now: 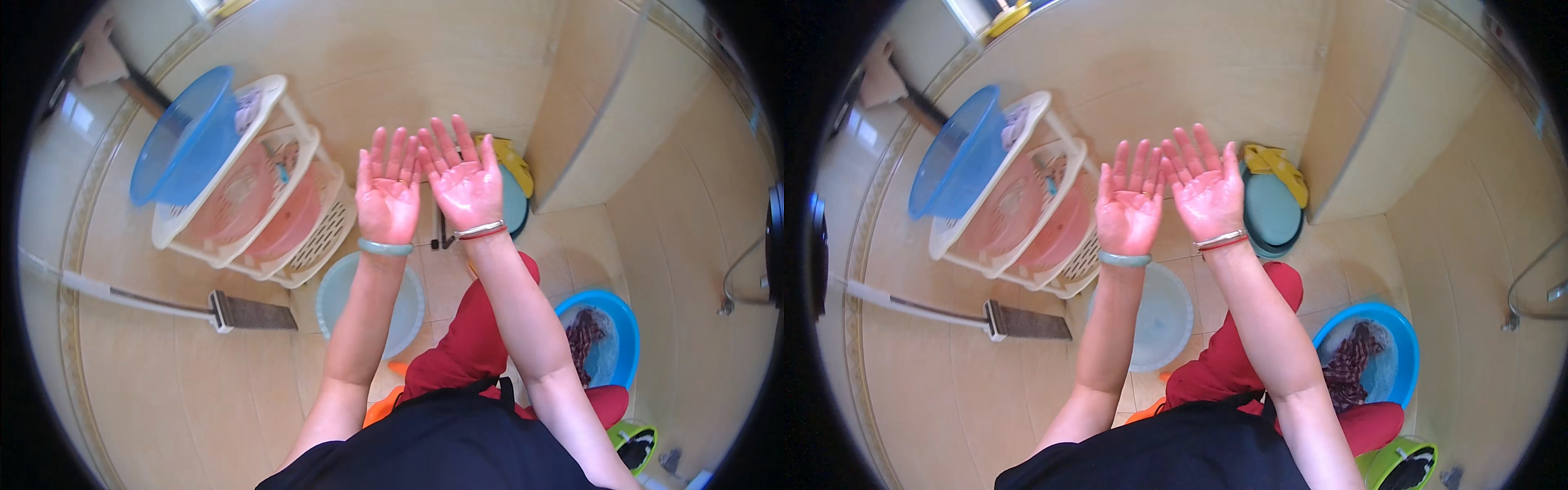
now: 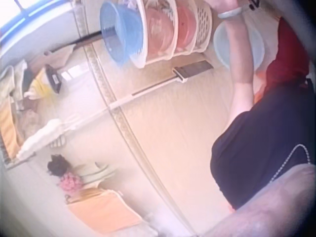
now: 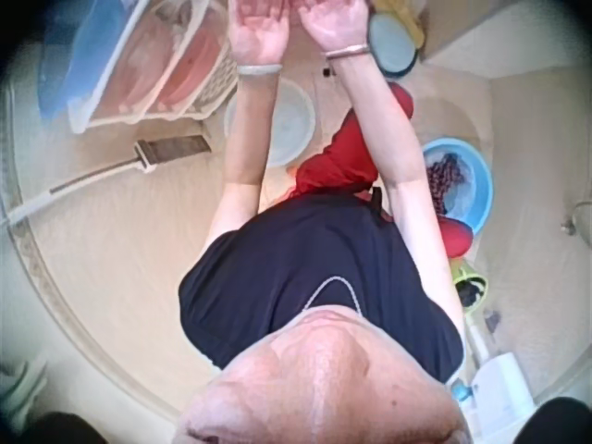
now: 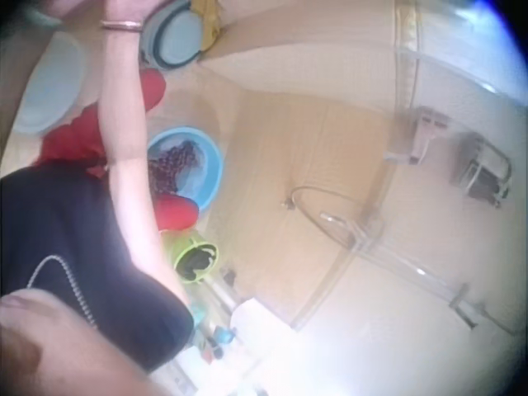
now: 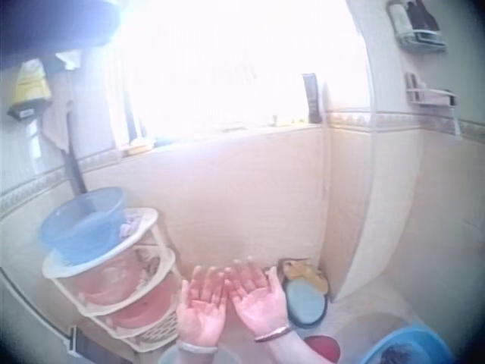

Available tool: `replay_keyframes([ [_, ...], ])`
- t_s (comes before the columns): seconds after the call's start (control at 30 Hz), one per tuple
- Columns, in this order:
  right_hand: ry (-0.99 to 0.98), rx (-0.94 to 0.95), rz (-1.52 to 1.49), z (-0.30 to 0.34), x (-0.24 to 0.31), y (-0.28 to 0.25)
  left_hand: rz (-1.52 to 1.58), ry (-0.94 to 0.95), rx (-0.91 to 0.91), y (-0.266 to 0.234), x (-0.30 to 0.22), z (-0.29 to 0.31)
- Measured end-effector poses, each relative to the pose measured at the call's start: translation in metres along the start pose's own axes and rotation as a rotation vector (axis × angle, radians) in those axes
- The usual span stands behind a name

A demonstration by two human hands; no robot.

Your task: The person hand-washes dark-colored garments in a blue basin filled with soapy water. They scrub and rinse the clothes, then transfer them to a green bucket. The person briefly dries their hands on a towel before resuming washing a plaid garment.

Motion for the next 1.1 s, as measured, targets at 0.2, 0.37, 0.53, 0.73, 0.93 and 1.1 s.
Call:
replay_keyframes([
  [0.2,0.230,0.002,0.088,-0.006,-0.099,0.002,-0.013,0.207,-0.107,-0.038,-0.084,0.031],
  [0.37,0.323,-0.039,0.129,-0.016,-0.144,-0.005,-0.020,0.257,-0.132,-0.060,-0.118,0.036],
  [0.53,0.325,-0.034,0.181,-0.034,-0.170,-0.013,-0.070,0.273,-0.164,-0.079,-0.141,0.017],
  [0.73,0.321,-0.080,0.209,-0.062,-0.199,-0.037,-0.002,0.288,-0.193,-0.105,-0.165,-0.009],
  [0.93,0.336,-0.075,0.303,-0.091,-0.220,-0.059,-0.102,0.312,-0.311,-0.136,-0.190,-0.039],
  [1.1,0.371,-0.031,0.383,-0.113,-0.235,-0.072,-0.525,0.344,-0.413,-0.167,-0.224,-0.077],
])
Point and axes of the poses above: each hand's wrist, its own z-axis away from the middle knuckle, its own y-axis out of the palm, x = y × z, the point moved 4 cm from there along -z, towards the middle knuckle, and after that the axes turned 11 degrees about -y, right-handed, at the moved point
